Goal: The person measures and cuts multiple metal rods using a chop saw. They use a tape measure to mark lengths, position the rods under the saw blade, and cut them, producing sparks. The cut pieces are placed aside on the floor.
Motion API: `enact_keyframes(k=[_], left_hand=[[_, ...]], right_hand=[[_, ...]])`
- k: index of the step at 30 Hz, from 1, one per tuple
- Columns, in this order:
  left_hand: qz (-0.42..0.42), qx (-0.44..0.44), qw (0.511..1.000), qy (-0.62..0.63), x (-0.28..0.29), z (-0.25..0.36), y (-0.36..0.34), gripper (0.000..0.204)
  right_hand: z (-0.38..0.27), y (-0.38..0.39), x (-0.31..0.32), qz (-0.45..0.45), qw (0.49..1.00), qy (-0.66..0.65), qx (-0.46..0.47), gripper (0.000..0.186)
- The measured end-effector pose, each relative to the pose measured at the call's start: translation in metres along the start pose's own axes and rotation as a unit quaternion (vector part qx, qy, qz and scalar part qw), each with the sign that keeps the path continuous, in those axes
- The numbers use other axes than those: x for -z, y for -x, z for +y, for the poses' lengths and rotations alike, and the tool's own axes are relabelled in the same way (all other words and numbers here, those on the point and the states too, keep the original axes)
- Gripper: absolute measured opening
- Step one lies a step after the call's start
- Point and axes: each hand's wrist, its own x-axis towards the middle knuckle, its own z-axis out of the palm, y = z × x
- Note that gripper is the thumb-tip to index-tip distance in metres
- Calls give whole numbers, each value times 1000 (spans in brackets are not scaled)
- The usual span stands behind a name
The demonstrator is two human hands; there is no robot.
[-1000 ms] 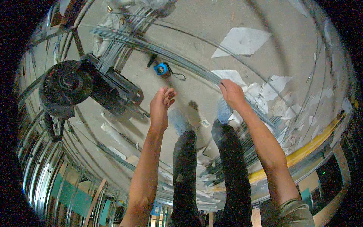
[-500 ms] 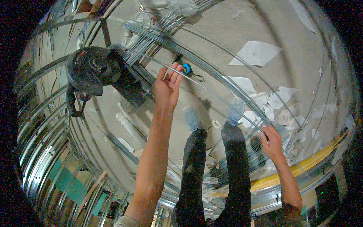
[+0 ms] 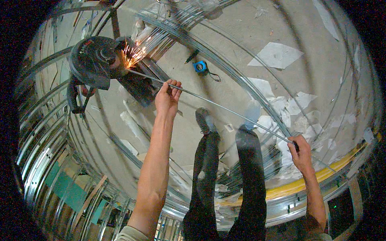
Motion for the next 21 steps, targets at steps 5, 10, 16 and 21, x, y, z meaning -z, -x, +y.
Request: enact_keyframes(k=[5, 10, 16, 21], left_hand=[[-4, -10, 1000, -4, 3, 0, 3, 32], [6, -24, 999, -23, 1, 2, 9, 33], [-1, -14, 1000, -25, -3, 5, 9, 27], [5, -22, 1000, -15, -4, 1, 5, 25]], right_hand=[[4, -3, 7, 24, 999, 3, -34, 9], [0, -7, 15, -2, 998, 2, -57, 13], [0, -14, 19, 24, 999, 35, 10, 15], [5, -13, 21, 27, 1000, 15, 3, 13]])
